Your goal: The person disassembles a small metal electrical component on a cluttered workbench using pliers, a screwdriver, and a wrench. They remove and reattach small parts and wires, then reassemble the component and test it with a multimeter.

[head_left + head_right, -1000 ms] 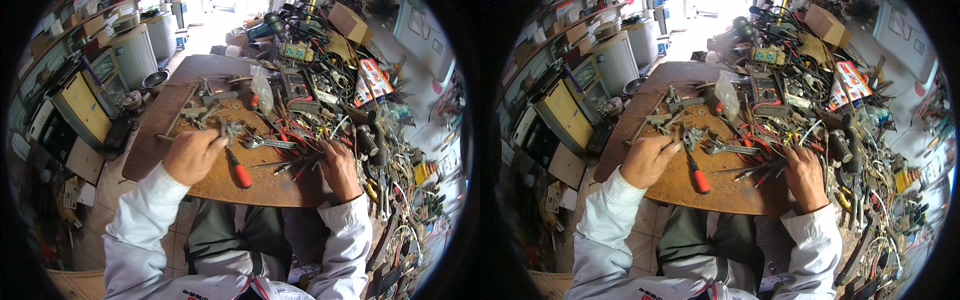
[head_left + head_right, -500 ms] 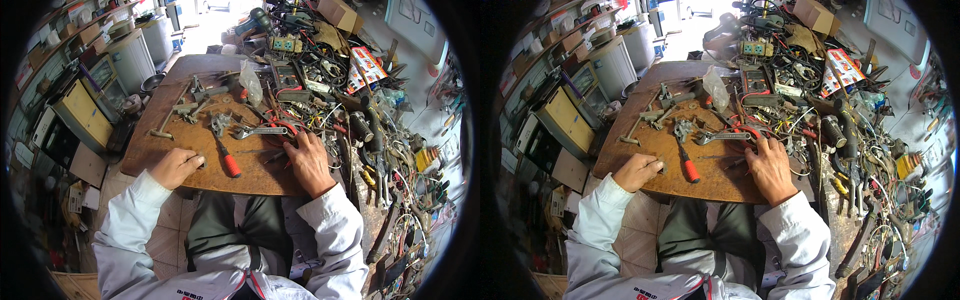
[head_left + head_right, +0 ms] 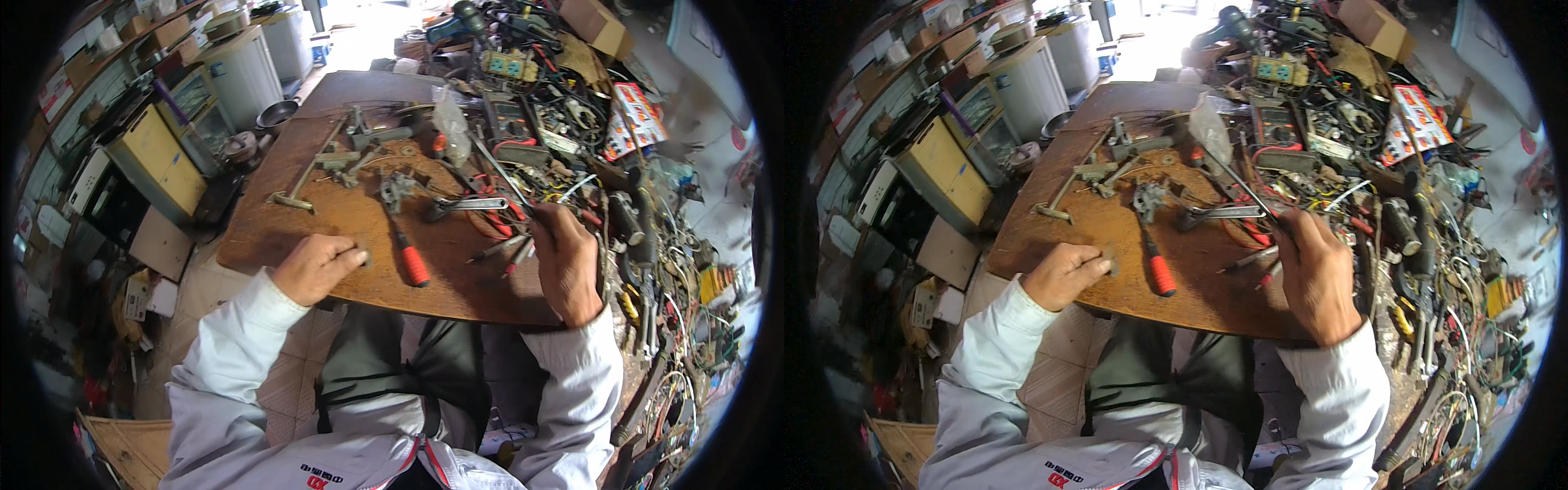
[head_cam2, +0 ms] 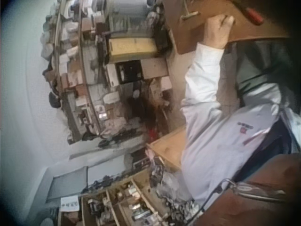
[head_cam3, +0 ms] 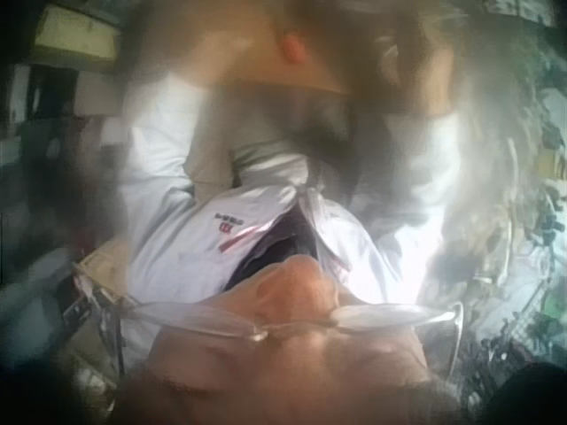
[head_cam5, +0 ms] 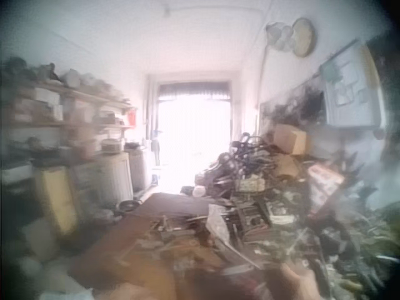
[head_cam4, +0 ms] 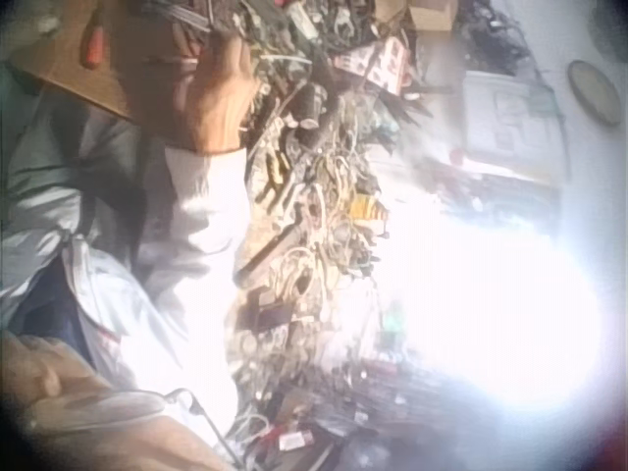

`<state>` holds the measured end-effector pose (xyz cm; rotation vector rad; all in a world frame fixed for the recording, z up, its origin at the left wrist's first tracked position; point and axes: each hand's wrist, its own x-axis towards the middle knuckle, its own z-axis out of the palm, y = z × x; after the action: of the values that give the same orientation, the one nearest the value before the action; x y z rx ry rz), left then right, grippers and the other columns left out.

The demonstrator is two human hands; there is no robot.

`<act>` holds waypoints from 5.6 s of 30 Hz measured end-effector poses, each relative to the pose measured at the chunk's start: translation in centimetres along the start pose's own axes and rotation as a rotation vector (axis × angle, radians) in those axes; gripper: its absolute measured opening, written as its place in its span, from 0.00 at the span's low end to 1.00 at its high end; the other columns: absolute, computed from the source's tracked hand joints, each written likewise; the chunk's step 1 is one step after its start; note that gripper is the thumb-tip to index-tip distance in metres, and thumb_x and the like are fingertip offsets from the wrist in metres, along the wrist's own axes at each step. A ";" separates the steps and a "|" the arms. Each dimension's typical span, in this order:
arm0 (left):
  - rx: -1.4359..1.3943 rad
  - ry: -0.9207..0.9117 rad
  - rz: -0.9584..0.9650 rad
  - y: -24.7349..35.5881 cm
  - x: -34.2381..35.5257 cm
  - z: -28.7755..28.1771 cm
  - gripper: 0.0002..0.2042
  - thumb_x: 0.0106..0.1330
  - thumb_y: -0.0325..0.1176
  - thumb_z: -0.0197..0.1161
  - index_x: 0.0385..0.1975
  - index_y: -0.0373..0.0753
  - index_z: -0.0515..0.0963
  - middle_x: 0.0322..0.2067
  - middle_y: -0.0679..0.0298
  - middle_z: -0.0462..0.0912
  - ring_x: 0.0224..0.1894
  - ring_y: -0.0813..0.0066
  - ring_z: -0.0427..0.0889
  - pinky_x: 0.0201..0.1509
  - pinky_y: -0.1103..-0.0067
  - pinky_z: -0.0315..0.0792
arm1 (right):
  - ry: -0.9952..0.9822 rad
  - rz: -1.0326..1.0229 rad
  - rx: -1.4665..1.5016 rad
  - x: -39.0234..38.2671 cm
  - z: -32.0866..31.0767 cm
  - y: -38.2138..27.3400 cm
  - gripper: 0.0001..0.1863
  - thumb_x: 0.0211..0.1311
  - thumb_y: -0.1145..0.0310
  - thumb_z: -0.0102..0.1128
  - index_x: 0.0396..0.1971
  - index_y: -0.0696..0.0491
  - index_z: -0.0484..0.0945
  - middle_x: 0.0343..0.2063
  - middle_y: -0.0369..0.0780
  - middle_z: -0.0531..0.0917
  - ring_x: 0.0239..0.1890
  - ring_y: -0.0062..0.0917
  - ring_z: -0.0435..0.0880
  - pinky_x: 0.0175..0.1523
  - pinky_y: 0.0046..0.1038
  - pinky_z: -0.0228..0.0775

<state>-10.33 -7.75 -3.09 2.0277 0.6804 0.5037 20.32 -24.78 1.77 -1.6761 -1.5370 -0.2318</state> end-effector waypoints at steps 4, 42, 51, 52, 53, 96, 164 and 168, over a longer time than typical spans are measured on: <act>0.214 0.075 0.083 0.8 -0.8 0.9 0.17 0.71 0.39 0.63 0.25 0.31 0.72 0.19 0.49 0.70 0.22 0.50 0.66 0.26 0.66 0.64 | -0.187 0.389 0.394 -4.9 0.7 -4.6 0.07 0.69 0.74 0.57 0.38 0.62 0.78 0.24 0.45 0.79 0.27 0.27 0.79 0.32 0.29 0.70; 0.293 0.080 0.081 1.4 -1.2 1.6 0.13 0.72 0.37 0.62 0.33 0.31 0.79 0.22 0.52 0.73 0.22 0.58 0.73 0.28 0.70 0.67 | -0.532 0.850 1.419 -17.1 10.9 -5.3 0.15 0.73 0.67 0.60 0.48 0.64 0.80 0.22 0.35 0.78 0.20 0.15 0.73 0.24 0.19 0.64; 0.243 0.131 0.102 0.9 -1.3 2.1 0.14 0.73 0.37 0.61 0.32 0.30 0.78 0.21 0.58 0.71 0.23 0.72 0.69 0.28 0.73 0.66 | -0.474 0.824 1.361 -17.2 11.4 -6.0 0.15 0.72 0.68 0.62 0.49 0.64 0.81 0.23 0.33 0.78 0.22 0.13 0.72 0.27 0.19 0.65; 0.243 0.126 0.101 0.8 -1.4 2.1 0.14 0.73 0.37 0.61 0.33 0.30 0.78 0.21 0.58 0.72 0.23 0.72 0.70 0.28 0.74 0.67 | -0.476 0.803 1.336 -17.2 11.4 -6.0 0.15 0.72 0.68 0.61 0.49 0.64 0.80 0.23 0.34 0.78 0.22 0.14 0.73 0.26 0.19 0.65; 0.242 0.121 0.101 0.7 -1.4 2.0 0.14 0.73 0.37 0.61 0.33 0.30 0.79 0.22 0.59 0.73 0.24 0.73 0.71 0.29 0.74 0.67 | -0.476 0.816 1.331 -17.2 11.4 -6.0 0.15 0.71 0.68 0.62 0.49 0.64 0.81 0.23 0.33 0.78 0.22 0.13 0.72 0.27 0.19 0.65; 0.257 0.173 0.088 0.8 -1.6 2.4 0.11 0.71 0.35 0.64 0.36 0.30 0.81 0.22 0.62 0.76 0.25 0.79 0.73 0.29 0.78 0.68 | -0.410 0.734 1.055 -17.6 10.3 -6.8 0.16 0.68 0.69 0.66 0.47 0.66 0.82 0.23 0.42 0.84 0.26 0.19 0.80 0.32 0.24 0.73; -0.323 -0.035 -0.149 1.4 -2.0 0.8 0.20 0.79 0.46 0.49 0.40 0.34 0.79 0.22 0.76 0.64 0.25 0.87 0.60 0.29 0.83 0.58 | -0.431 0.448 0.842 -14.4 8.5 -6.3 0.13 0.67 0.70 0.63 0.42 0.66 0.83 0.28 0.49 0.86 0.26 0.31 0.85 0.34 0.29 0.76; -0.143 -0.074 -0.001 0.3 -2.2 0.3 0.19 0.76 0.47 0.56 0.41 0.34 0.78 0.26 0.72 0.71 0.29 0.84 0.67 0.34 0.80 0.65 | -0.534 0.544 0.874 -14.2 8.2 -5.7 0.13 0.67 0.70 0.63 0.42 0.66 0.83 0.26 0.49 0.85 0.25 0.29 0.84 0.34 0.28 0.75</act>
<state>-11.77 -9.53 -3.19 1.9023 0.5843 0.4616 8.77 -30.30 -9.95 -1.3769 -1.1724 1.0933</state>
